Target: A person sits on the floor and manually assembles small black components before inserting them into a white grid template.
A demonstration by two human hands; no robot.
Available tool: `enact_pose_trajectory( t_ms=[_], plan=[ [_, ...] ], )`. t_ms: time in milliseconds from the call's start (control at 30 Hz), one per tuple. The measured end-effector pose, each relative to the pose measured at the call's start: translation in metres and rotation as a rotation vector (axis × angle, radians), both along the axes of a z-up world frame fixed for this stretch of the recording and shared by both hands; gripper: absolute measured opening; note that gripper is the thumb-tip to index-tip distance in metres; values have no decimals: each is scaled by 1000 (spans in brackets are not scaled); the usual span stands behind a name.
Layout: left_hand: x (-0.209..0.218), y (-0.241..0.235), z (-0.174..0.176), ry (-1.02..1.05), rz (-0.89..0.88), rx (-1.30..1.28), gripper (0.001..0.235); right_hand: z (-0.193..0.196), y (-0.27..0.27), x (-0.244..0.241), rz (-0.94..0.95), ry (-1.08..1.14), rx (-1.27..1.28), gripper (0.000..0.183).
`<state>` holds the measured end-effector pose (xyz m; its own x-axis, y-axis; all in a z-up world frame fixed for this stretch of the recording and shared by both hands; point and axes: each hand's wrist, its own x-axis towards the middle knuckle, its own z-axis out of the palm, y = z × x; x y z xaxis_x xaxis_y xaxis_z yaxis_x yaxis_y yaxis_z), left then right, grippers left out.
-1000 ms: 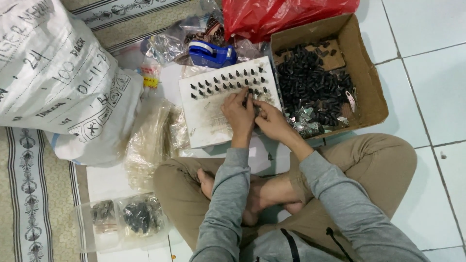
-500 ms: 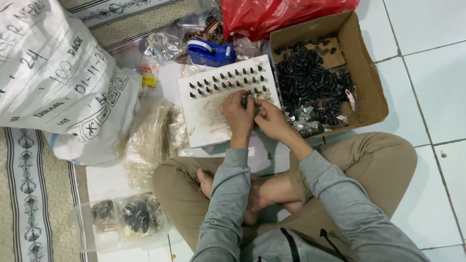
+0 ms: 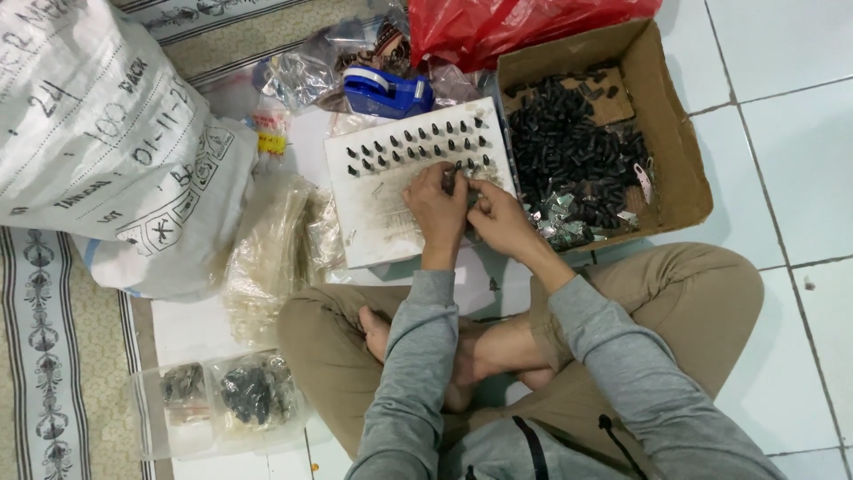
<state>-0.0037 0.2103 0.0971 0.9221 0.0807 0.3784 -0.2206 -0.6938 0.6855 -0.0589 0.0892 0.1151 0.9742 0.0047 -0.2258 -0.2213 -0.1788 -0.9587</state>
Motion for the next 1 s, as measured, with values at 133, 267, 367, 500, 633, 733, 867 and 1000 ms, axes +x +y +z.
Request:
enact_pose_trajectory(
  t_ms=[133, 267, 367, 500, 633, 733, 867, 1000],
  plan=[
    [-1, 1, 5, 0, -1, -3, 21, -3, 1, 0, -6, -15, 29, 54],
    [-2, 3, 4, 17, -33, 11, 29, -2, 0, 1, 8, 4, 44, 54],
    [-4, 5, 6, 35, -56, 10, 31, -1, -1, 1, 21, 29, 37, 54],
    [-6, 7, 4, 39, -67, -10, 27, 0, 0, 0, 16, 41, 19, 48],
    [-21, 7, 15, 46, -39, -46, 18, 7, -12, 1, 40, 47, -10, 38],
    [-40, -2, 33, -42, -106, -73, 11, 65, -28, -5, 184, 119, -292, 33],
    [-74, -37, 50, -96, -300, -49, 15, 109, -77, -9, 113, 113, -630, 40],
    [-83, -88, 44, -176, -468, 18, 17, 94, -133, -11, -105, 216, -792, 44]
  ],
)
